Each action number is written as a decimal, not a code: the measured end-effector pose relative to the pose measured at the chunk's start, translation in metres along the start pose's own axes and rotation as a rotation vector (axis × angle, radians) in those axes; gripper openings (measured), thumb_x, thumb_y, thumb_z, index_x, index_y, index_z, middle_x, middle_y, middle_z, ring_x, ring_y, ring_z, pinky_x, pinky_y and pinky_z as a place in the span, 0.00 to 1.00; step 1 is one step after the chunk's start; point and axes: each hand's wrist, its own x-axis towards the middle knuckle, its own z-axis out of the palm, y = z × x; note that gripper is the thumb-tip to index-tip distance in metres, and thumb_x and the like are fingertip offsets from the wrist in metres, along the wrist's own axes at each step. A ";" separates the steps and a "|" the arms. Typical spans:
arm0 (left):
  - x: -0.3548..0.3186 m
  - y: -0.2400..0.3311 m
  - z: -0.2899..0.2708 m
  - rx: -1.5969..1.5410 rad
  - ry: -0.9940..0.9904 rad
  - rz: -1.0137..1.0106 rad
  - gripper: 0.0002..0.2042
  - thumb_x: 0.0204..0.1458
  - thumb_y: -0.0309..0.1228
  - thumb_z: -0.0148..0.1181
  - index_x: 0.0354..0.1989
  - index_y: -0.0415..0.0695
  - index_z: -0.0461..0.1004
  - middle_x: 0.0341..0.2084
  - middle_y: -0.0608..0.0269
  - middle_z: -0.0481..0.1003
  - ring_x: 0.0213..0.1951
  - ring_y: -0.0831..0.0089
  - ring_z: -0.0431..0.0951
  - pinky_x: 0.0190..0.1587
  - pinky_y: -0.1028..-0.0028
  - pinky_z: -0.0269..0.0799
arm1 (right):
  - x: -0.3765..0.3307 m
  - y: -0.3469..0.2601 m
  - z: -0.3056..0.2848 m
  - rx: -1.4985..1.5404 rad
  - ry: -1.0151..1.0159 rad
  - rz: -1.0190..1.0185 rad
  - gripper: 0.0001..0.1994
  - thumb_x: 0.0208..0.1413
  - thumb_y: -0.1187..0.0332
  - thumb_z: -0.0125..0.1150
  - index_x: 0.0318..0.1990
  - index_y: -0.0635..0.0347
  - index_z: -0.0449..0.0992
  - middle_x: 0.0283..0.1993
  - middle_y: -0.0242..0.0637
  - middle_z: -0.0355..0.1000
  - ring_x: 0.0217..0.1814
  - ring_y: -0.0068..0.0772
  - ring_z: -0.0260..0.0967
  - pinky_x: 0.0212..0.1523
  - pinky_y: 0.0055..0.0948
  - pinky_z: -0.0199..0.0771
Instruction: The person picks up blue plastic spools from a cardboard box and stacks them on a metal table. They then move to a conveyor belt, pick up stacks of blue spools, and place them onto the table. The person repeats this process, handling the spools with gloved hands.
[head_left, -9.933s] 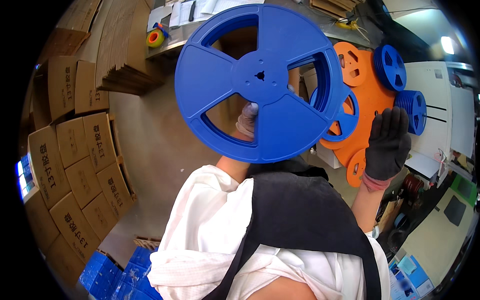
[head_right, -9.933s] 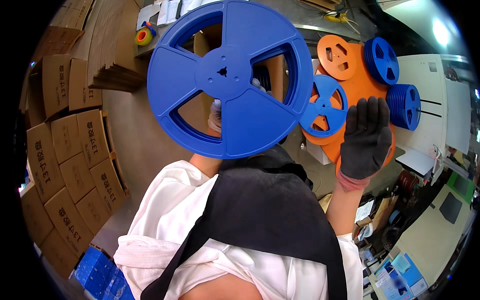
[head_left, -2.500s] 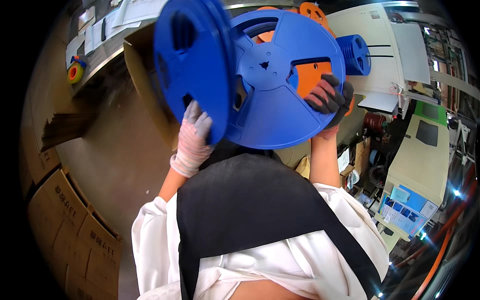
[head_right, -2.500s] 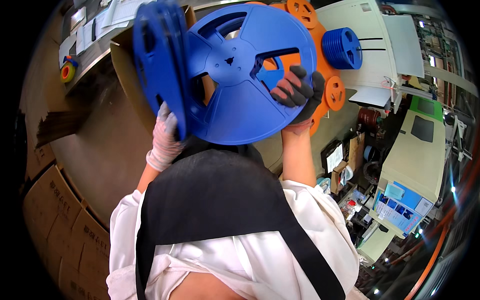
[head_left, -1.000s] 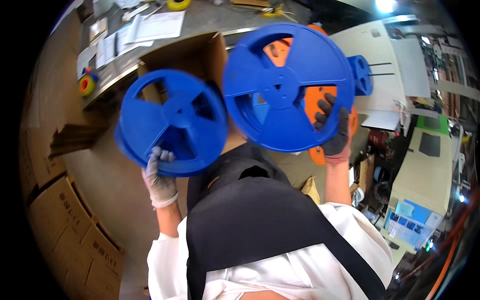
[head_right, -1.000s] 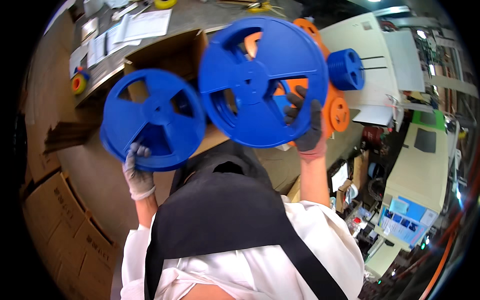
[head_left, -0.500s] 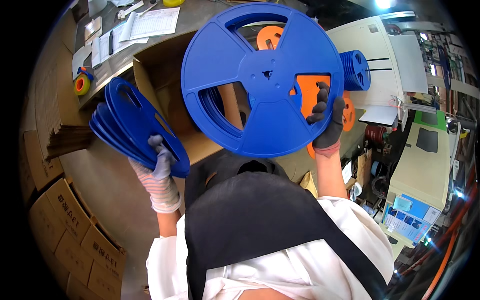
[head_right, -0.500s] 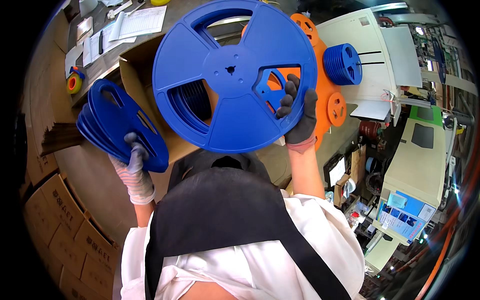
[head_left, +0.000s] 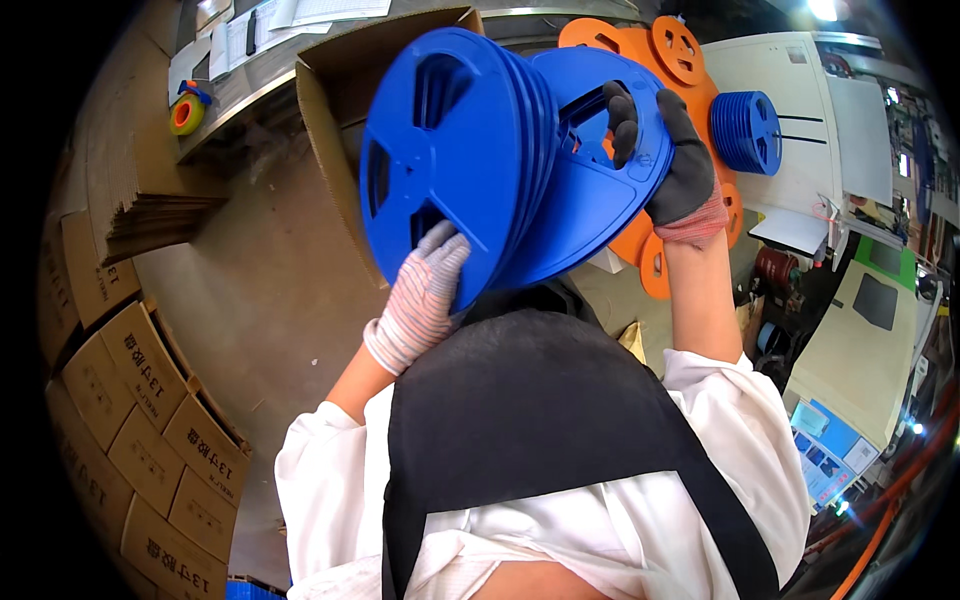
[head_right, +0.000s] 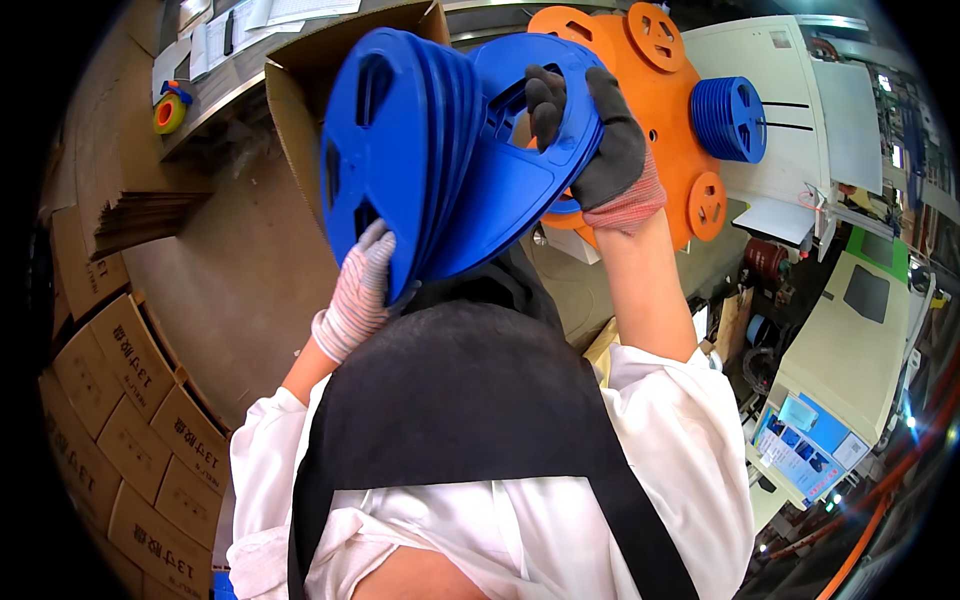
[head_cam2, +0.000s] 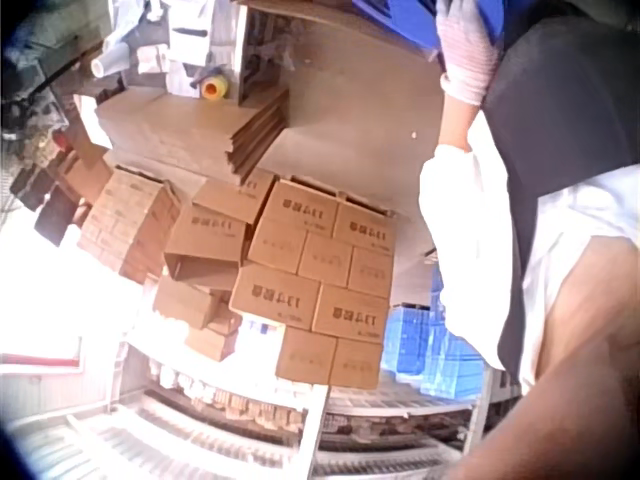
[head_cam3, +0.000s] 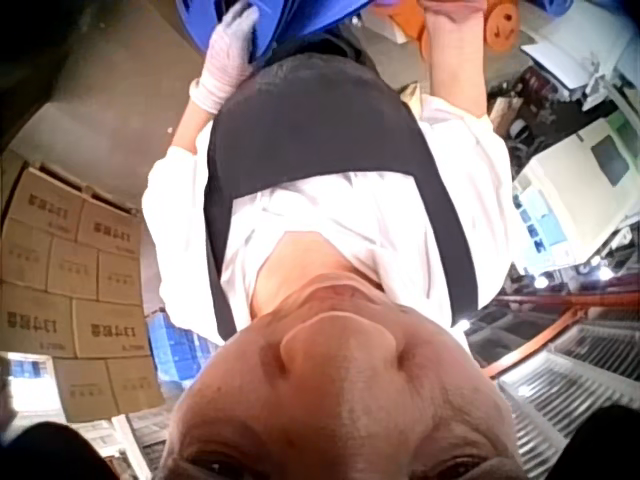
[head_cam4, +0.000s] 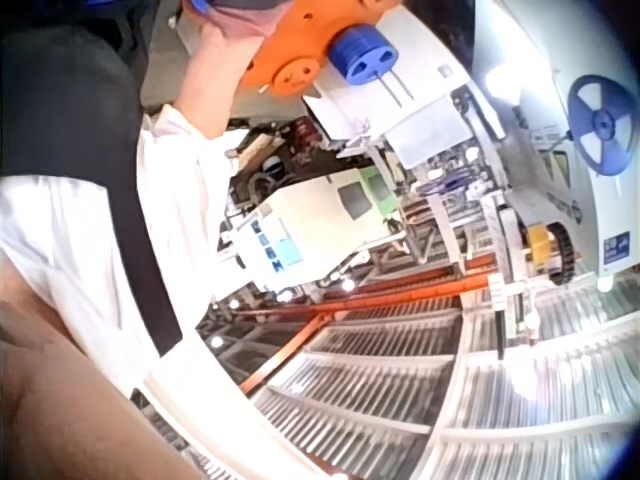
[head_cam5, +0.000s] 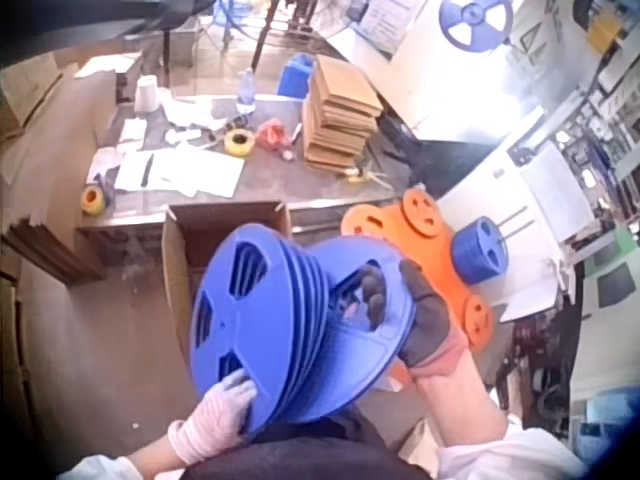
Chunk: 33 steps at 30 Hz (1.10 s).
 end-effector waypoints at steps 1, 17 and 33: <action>0.000 -0.002 0.006 -0.033 0.035 0.003 0.28 0.34 0.21 0.63 0.50 0.34 0.65 0.44 0.40 0.71 0.49 0.42 0.70 0.49 0.58 0.68 | 0.003 0.002 0.003 0.014 -0.004 0.018 0.26 0.61 0.65 0.49 0.61 0.74 0.53 0.55 0.55 0.65 0.51 0.43 0.70 0.46 0.34 0.78; -0.026 -0.031 -0.049 -1.258 0.638 -0.815 0.21 0.43 0.30 0.64 0.47 0.38 0.68 0.37 0.58 0.73 0.37 0.65 0.77 0.45 0.63 0.76 | -0.075 -0.012 0.006 -1.038 0.409 -0.368 0.22 0.64 0.61 0.44 0.61 0.64 0.59 0.60 0.46 0.62 0.58 0.40 0.66 0.50 0.31 0.71; -0.067 -0.038 -0.074 -1.386 0.937 -0.572 0.20 0.48 0.24 0.60 0.50 0.37 0.65 0.43 0.61 0.71 0.45 0.68 0.75 0.54 0.65 0.70 | -0.090 -0.010 -0.009 -1.006 0.423 -0.612 0.25 0.63 0.52 0.40 0.60 0.60 0.61 0.61 0.39 0.62 0.60 0.38 0.63 0.48 0.26 0.63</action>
